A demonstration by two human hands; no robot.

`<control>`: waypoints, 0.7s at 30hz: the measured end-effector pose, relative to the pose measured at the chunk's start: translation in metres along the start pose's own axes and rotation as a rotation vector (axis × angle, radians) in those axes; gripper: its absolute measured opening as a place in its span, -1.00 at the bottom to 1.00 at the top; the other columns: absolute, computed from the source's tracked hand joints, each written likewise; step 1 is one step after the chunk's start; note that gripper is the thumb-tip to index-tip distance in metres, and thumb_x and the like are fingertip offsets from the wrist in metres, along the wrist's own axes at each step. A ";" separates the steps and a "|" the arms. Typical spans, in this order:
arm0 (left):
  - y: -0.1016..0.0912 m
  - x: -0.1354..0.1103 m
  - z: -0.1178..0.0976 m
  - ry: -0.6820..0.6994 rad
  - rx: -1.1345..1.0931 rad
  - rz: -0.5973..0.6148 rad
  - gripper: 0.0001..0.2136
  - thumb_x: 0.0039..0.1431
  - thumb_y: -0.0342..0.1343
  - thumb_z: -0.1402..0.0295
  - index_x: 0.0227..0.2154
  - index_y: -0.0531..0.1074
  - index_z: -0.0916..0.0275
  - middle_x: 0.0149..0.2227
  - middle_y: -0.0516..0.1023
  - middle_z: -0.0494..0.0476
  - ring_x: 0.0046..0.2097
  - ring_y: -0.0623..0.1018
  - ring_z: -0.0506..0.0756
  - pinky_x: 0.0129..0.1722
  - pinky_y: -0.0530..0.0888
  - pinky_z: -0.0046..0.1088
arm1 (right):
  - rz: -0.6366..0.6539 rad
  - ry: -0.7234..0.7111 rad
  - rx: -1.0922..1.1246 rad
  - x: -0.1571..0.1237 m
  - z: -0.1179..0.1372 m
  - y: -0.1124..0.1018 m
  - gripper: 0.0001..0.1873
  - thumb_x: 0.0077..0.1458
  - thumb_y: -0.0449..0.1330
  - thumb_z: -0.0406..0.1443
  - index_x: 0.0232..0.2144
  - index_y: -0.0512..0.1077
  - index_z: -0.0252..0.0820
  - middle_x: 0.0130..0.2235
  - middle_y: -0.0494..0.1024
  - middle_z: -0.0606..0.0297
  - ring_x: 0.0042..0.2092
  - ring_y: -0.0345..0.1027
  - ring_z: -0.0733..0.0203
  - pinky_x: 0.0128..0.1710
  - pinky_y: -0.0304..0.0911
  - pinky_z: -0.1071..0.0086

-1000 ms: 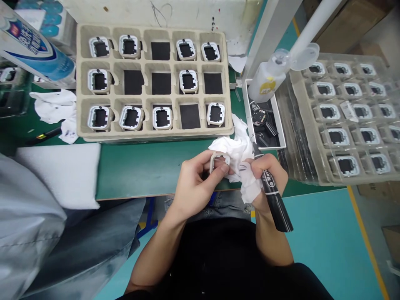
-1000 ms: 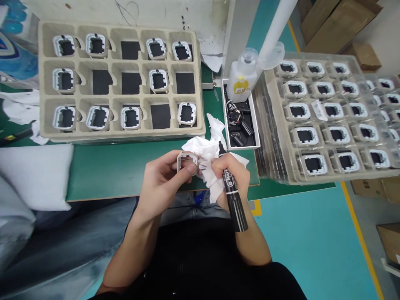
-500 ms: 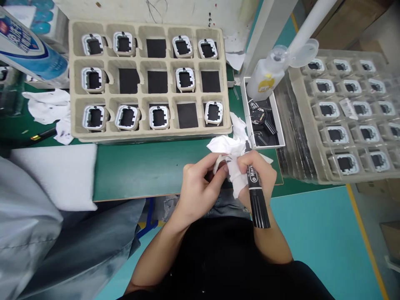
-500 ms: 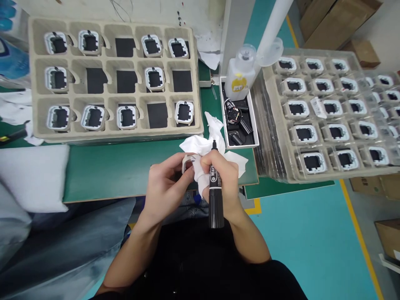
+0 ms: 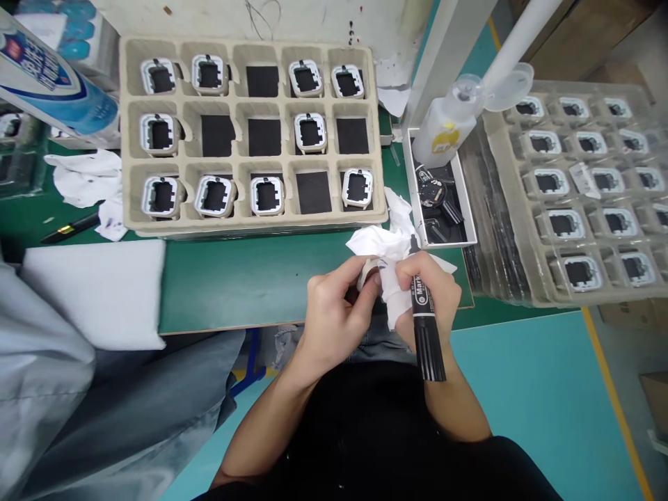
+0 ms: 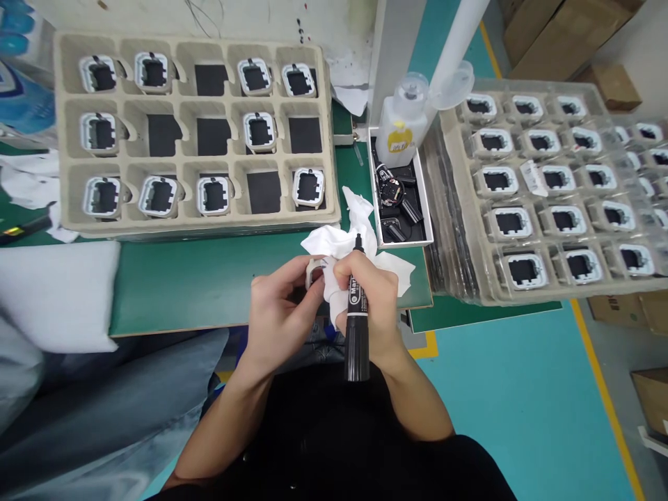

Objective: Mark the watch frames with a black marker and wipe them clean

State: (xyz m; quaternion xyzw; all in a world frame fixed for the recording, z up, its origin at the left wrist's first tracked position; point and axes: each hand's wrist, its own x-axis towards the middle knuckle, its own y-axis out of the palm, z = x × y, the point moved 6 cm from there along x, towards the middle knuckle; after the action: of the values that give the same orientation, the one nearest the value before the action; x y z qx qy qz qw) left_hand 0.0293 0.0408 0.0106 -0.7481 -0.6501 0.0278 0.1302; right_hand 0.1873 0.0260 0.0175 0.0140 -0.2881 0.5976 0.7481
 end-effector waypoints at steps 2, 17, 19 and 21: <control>0.000 0.000 0.000 0.001 0.006 -0.003 -0.88 0.47 0.20 0.39 -0.20 0.62 0.24 -0.42 0.45 -0.03 -0.39 0.33 -0.01 -0.37 0.28 -0.45 | 0.002 0.002 0.005 0.000 0.000 0.000 -0.74 0.03 0.27 -0.47 -0.41 0.27 -0.06 -0.44 0.28 0.51 -0.44 0.05 0.34 -0.44 0.02 0.38; 0.002 0.003 0.008 -0.173 -0.258 0.077 -0.88 0.43 0.33 0.29 -0.18 0.68 0.23 -0.37 0.62 0.03 -0.39 0.46 0.00 -0.38 0.36 -0.47 | -0.118 -0.031 0.023 0.011 0.015 -0.007 -0.73 0.21 0.25 -0.37 -0.43 0.23 -0.07 -0.46 0.27 0.50 -0.45 0.09 0.35 -0.45 0.01 0.39; 0.001 0.006 0.008 -0.201 -0.331 0.112 -0.89 0.40 0.36 0.30 -0.20 0.68 0.24 -0.36 0.66 0.05 -0.41 0.50 0.00 -0.41 0.37 -0.49 | -0.106 -0.033 0.040 0.013 0.017 -0.007 -0.72 0.25 0.24 -0.34 -0.44 0.22 -0.07 -0.47 0.27 0.50 -0.45 0.10 0.34 -0.45 0.01 0.39; 0.000 0.008 0.006 -0.224 -0.379 0.128 -0.87 0.37 0.40 0.29 -0.22 0.68 0.24 -0.37 0.68 0.06 -0.43 0.52 0.01 -0.44 0.37 -0.49 | -0.104 -0.028 0.044 0.014 0.017 -0.006 -0.72 0.27 0.24 -0.33 -0.44 0.22 -0.06 -0.48 0.28 0.48 -0.47 0.11 0.32 -0.47 0.03 0.37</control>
State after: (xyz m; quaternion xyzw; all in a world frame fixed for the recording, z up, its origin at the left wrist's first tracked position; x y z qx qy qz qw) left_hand 0.0288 0.0494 0.0055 -0.7911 -0.6054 -0.0036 -0.0876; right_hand 0.1876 0.0300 0.0397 0.0538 -0.2841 0.5639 0.7736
